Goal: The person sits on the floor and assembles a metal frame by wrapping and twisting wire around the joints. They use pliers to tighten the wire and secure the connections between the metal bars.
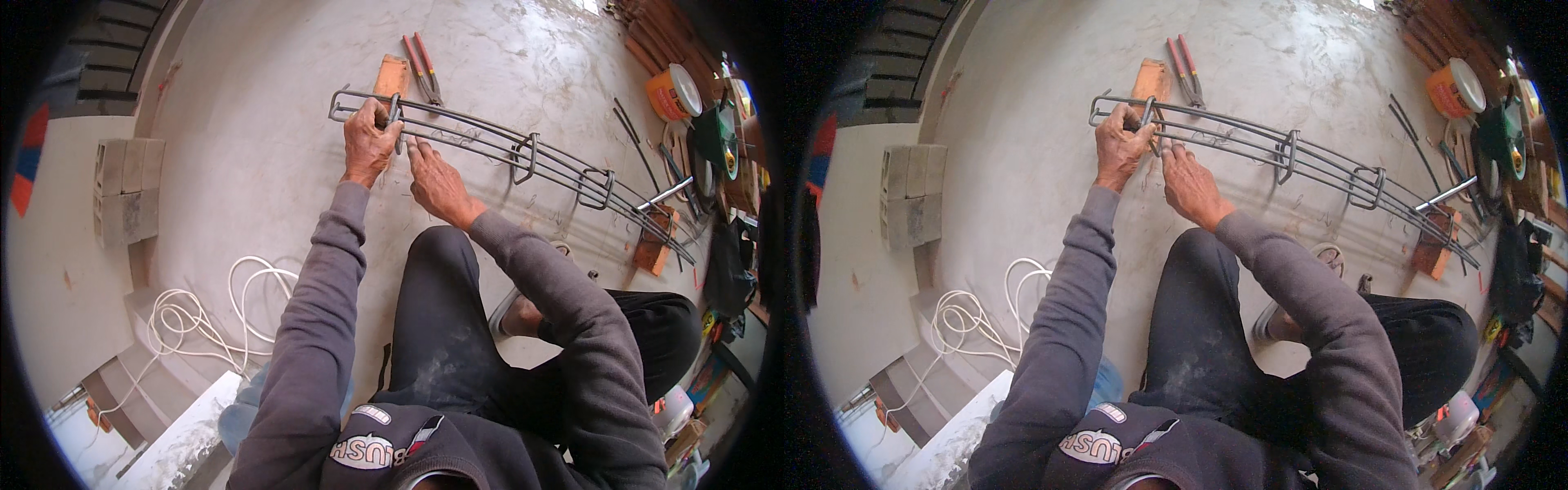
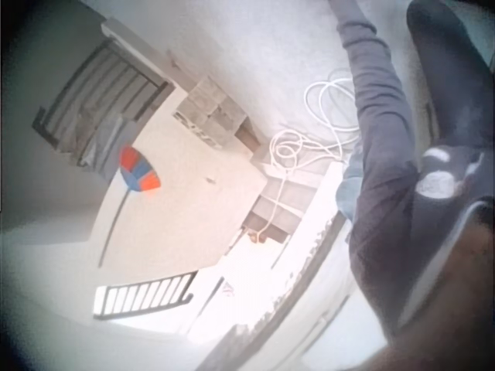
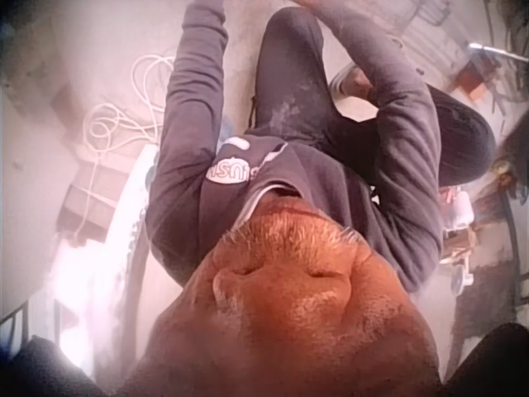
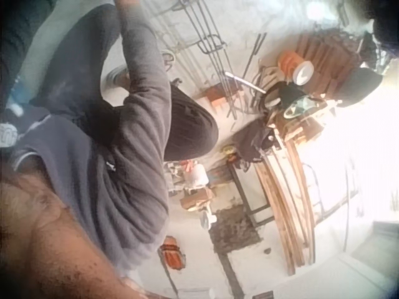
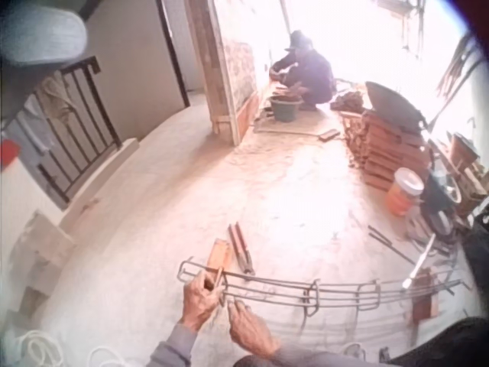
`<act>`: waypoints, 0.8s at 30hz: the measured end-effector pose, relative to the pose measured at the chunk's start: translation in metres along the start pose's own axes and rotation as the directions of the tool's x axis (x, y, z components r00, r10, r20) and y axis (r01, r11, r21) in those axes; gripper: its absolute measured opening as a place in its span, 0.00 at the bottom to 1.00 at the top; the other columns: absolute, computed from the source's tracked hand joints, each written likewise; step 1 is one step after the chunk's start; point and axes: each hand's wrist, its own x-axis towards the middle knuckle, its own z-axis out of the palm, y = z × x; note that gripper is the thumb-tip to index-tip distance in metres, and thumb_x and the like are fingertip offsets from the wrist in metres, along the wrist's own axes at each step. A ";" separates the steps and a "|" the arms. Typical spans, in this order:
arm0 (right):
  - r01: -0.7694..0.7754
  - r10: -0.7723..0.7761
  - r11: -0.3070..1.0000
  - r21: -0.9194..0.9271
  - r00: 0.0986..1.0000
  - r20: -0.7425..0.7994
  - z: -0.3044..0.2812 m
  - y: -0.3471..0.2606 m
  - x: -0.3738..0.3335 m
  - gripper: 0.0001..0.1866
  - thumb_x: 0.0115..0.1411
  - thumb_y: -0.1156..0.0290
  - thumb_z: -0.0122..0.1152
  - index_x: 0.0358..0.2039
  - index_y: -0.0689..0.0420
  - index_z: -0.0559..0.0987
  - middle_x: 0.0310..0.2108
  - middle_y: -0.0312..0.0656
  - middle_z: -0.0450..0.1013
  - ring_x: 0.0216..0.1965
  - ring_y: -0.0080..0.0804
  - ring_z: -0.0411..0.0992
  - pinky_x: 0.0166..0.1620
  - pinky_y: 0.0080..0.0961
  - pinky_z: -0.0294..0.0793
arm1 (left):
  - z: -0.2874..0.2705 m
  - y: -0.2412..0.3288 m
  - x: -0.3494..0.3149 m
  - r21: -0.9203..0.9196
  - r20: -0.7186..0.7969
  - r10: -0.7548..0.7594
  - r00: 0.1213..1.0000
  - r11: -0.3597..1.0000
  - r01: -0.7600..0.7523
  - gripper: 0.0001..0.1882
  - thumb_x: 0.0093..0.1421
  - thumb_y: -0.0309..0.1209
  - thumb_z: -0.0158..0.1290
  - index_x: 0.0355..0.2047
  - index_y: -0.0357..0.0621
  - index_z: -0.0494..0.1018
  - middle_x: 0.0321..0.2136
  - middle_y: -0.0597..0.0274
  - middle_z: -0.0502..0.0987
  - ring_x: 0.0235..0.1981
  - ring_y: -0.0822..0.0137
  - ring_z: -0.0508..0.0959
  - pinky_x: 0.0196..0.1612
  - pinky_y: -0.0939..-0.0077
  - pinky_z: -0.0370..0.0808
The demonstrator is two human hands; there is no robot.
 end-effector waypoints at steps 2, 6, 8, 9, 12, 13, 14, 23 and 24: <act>0.002 0.000 0.999 0.045 0.999 -0.047 0.006 0.010 0.011 0.22 0.52 0.77 0.57 0.49 0.67 0.70 0.44 0.58 0.71 0.48 0.55 0.71 0.52 0.44 0.74 | -0.001 -0.002 0.000 0.031 0.016 0.000 1.000 1.000 -0.001 0.16 0.49 0.31 0.68 0.25 0.40 0.69 0.19 0.58 0.74 0.21 0.64 0.73 0.28 0.67 0.71; -0.050 0.054 0.995 0.088 0.998 -0.045 0.007 0.013 0.017 0.20 0.51 0.75 0.61 0.47 0.61 0.73 0.43 0.51 0.74 0.47 0.49 0.73 0.53 0.45 0.71 | -0.001 -0.003 -0.002 0.074 0.030 -0.009 1.000 0.997 0.007 0.16 0.50 0.31 0.68 0.25 0.40 0.69 0.20 0.59 0.74 0.21 0.65 0.73 0.28 0.67 0.72; -0.154 0.154 0.988 -0.006 0.987 0.047 0.004 0.004 0.016 0.19 0.50 0.73 0.64 0.44 0.58 0.74 0.40 0.45 0.75 0.46 0.46 0.73 0.52 0.45 0.70 | -0.001 -0.003 -0.002 0.073 0.020 -0.011 1.000 0.997 0.009 0.16 0.50 0.31 0.68 0.25 0.40 0.69 0.20 0.58 0.75 0.22 0.65 0.74 0.29 0.67 0.73; -0.151 0.151 0.988 -0.023 0.989 -0.003 0.006 0.000 0.017 0.17 0.52 0.73 0.63 0.43 0.58 0.75 0.38 0.45 0.76 0.44 0.45 0.74 0.50 0.44 0.71 | -0.001 -0.003 -0.003 0.072 0.014 -0.012 1.000 0.997 0.011 0.16 0.50 0.31 0.68 0.25 0.40 0.70 0.20 0.58 0.75 0.22 0.64 0.75 0.30 0.67 0.73; -0.170 0.167 0.985 -0.022 0.979 -0.115 0.009 -0.010 0.023 0.12 0.54 0.73 0.60 0.40 0.58 0.76 0.31 0.44 0.78 0.39 0.45 0.76 0.44 0.44 0.74 | 0.002 -0.003 -0.005 0.071 -0.005 -0.022 1.000 0.997 0.022 0.16 0.50 0.31 0.69 0.27 0.40 0.71 0.22 0.57 0.77 0.24 0.62 0.77 0.31 0.66 0.74; -0.191 0.191 0.981 0.014 0.973 -0.129 0.008 -0.012 0.025 0.10 0.55 0.72 0.60 0.39 0.58 0.77 0.29 0.45 0.77 0.37 0.46 0.77 0.41 0.45 0.75 | 0.003 -0.003 -0.007 0.061 -0.018 -0.030 0.999 0.998 0.031 0.16 0.50 0.31 0.69 0.27 0.39 0.71 0.23 0.57 0.78 0.25 0.62 0.78 0.32 0.66 0.75; -0.206 0.212 0.977 0.052 0.967 -0.141 0.006 -0.014 0.028 0.09 0.56 0.72 0.59 0.38 0.58 0.77 0.28 0.46 0.77 0.36 0.46 0.77 0.39 0.45 0.75 | 0.003 -0.002 -0.009 0.054 -0.035 -0.039 0.999 0.998 0.041 0.16 0.50 0.31 0.69 0.28 0.39 0.71 0.23 0.57 0.78 0.25 0.61 0.78 0.32 0.66 0.75; -0.341 0.409 0.755 0.560 0.913 0.004 -0.029 -0.014 0.058 0.12 0.53 0.75 0.53 0.32 0.64 0.84 0.28 0.58 0.78 0.30 0.53 0.79 0.37 0.44 0.78 | 0.006 -0.004 -0.013 -0.025 -0.168 -0.009 0.986 1.000 0.005 0.11 0.49 0.28 0.67 0.28 0.42 0.75 0.24 0.59 0.80 0.29 0.58 0.79 0.69 0.55 0.58; -0.349 0.429 0.691 0.633 0.903 0.030 -0.032 -0.017 0.059 0.16 0.52 0.76 0.50 0.34 0.65 0.85 0.28 0.60 0.78 0.30 0.51 0.80 0.37 0.41 0.78 | 0.005 -0.006 -0.013 -0.053 -0.159 -0.009 0.987 0.999 0.000 0.10 0.50 0.28 0.66 0.28 0.42 0.75 0.25 0.59 0.80 0.29 0.59 0.79 0.72 0.54 0.54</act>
